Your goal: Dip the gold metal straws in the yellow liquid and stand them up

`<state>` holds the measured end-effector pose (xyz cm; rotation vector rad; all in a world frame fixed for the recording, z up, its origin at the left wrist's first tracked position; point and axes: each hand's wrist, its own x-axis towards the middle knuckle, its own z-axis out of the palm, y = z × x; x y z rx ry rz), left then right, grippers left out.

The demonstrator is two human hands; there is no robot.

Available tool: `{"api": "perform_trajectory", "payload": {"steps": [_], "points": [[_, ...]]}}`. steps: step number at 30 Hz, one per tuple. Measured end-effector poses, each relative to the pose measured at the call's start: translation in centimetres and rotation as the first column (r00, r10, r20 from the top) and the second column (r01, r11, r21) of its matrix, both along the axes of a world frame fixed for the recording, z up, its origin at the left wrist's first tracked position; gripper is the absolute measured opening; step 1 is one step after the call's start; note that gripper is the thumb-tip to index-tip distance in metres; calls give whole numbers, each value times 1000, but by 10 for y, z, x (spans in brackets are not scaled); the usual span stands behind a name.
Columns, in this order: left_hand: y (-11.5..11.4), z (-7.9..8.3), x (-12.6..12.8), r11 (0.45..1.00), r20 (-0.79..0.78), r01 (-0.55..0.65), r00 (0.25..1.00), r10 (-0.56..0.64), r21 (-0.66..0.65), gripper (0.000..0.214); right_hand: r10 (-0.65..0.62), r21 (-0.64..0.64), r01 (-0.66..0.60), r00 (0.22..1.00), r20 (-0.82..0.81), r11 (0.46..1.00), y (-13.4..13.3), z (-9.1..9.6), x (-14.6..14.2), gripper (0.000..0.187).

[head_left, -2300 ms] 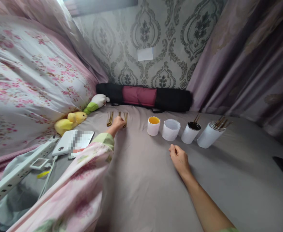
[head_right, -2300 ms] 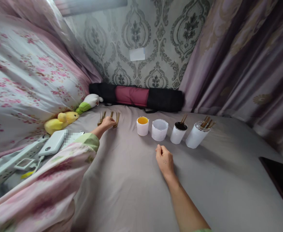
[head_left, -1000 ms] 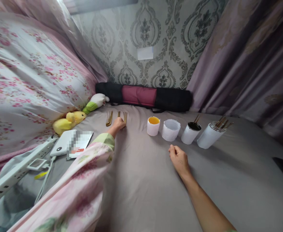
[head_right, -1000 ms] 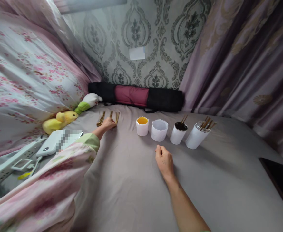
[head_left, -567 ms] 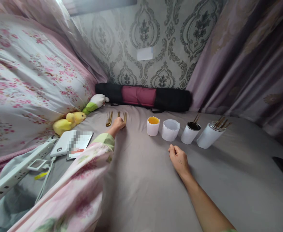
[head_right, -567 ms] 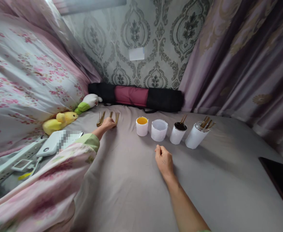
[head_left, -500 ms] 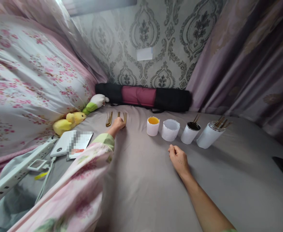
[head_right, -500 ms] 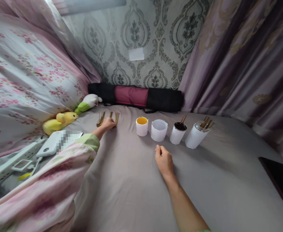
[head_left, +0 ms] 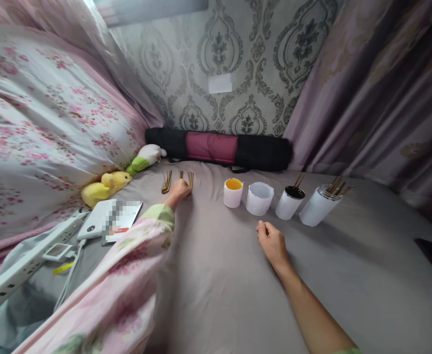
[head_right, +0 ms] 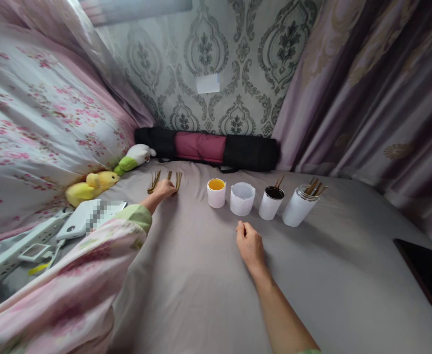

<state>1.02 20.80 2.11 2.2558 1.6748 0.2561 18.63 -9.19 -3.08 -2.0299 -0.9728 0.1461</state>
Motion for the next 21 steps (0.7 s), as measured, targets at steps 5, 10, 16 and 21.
{"api": "perform_trajectory", "payload": {"steps": [5,10,16,21], "points": [[-2,0,0,1000,3,-27,1000,27,14,23,-3,-1,3,1000,-11,1000,0,1,-1,41],[-2,1,0,1000,12,-10,1000,10,26,21,5,0,-5,1000,-10,1000,-1,1,-1,42],[2,0,-1,1000,30,11,999,-12,24,20,4,7,-4,1000,-14,1000,0,-1,0,43],[5,0,-1,1000,61,11,998,-12,15,16,5,6,-5,1000,-11,1000,0,-1,0,41]]}}
